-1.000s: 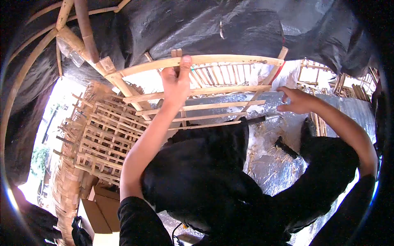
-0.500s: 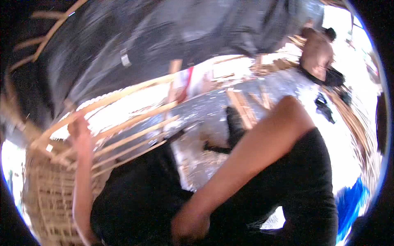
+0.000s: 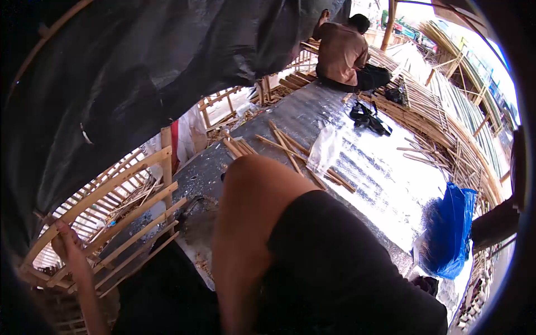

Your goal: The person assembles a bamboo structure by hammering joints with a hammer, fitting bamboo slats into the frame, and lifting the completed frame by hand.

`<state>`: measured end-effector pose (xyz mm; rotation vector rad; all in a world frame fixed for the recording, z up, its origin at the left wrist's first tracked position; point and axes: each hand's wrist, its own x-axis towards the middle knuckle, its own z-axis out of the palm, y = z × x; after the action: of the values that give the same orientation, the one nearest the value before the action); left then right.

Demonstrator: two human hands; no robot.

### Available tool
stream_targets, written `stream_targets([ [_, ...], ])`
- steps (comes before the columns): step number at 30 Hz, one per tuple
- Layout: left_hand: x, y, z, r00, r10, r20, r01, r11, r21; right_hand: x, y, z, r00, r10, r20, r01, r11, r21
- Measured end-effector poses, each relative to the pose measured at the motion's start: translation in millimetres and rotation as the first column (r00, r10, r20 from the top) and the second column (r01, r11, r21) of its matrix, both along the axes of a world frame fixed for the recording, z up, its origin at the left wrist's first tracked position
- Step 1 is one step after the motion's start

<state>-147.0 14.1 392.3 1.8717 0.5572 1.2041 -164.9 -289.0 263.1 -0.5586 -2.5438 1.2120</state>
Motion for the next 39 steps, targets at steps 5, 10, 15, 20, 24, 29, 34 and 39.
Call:
stream_targets([
  [5, 6.7, 8.3, -5.2, 0.999, 0.031, -0.011, -0.031, 0.999, 0.025, 22.6, 12.9, -3.7, 0.997, -0.072, 0.037, 0.072, 0.997, 0.008],
  [10, 9.0, 10.1, -2.7, 0.999, 0.044, 0.02, -0.046, 0.995, 0.085, 35.9, 16.1, 2.8, 0.992, -0.117, 0.055, 0.116, 0.993, 0.025],
  [15, 9.7, 12.0, -3.9, 0.997, 0.079, 0.015, -0.08, 0.995, 0.056, 40.5, 17.6, -5.9, 0.989, -0.133, 0.059, 0.131, 0.991, 0.029],
  [20, 5.0, 20.8, -5.9, 0.999, 0.048, -0.012, -0.048, 0.998, 0.042, 48.6, 26.0, -6.9, 0.985, -0.159, 0.069, 0.156, 0.987, 0.046],
  [24, 10.1, 3.8, -4.6, 0.999, 0.047, 0.009, -0.047, 0.999, 0.019, 53.0, 25.8, -7.7, 0.983, -0.167, 0.079, 0.163, 0.985, 0.051],
  [29, 8.6, -1.9, -1.4, 0.998, 0.051, -0.032, -0.052, 0.998, -0.022, 59.8, 31.8, -9.8, 0.979, -0.181, 0.096, 0.175, 0.983, 0.062],
  [34, 11.4, -1.7, 1.1, 0.999, 0.037, -0.032, -0.038, 0.999, -0.008, 69.8, 39.4, -9.1, 0.972, -0.207, 0.111, 0.198, 0.976, 0.087],
  [39, 12.7, -13.2, 8.5, 0.999, 0.044, -0.021, -0.044, 0.999, 0.016, 89.6, 53.1, -4.5, 0.955, -0.251, 0.158, 0.229, 0.962, 0.146],
])
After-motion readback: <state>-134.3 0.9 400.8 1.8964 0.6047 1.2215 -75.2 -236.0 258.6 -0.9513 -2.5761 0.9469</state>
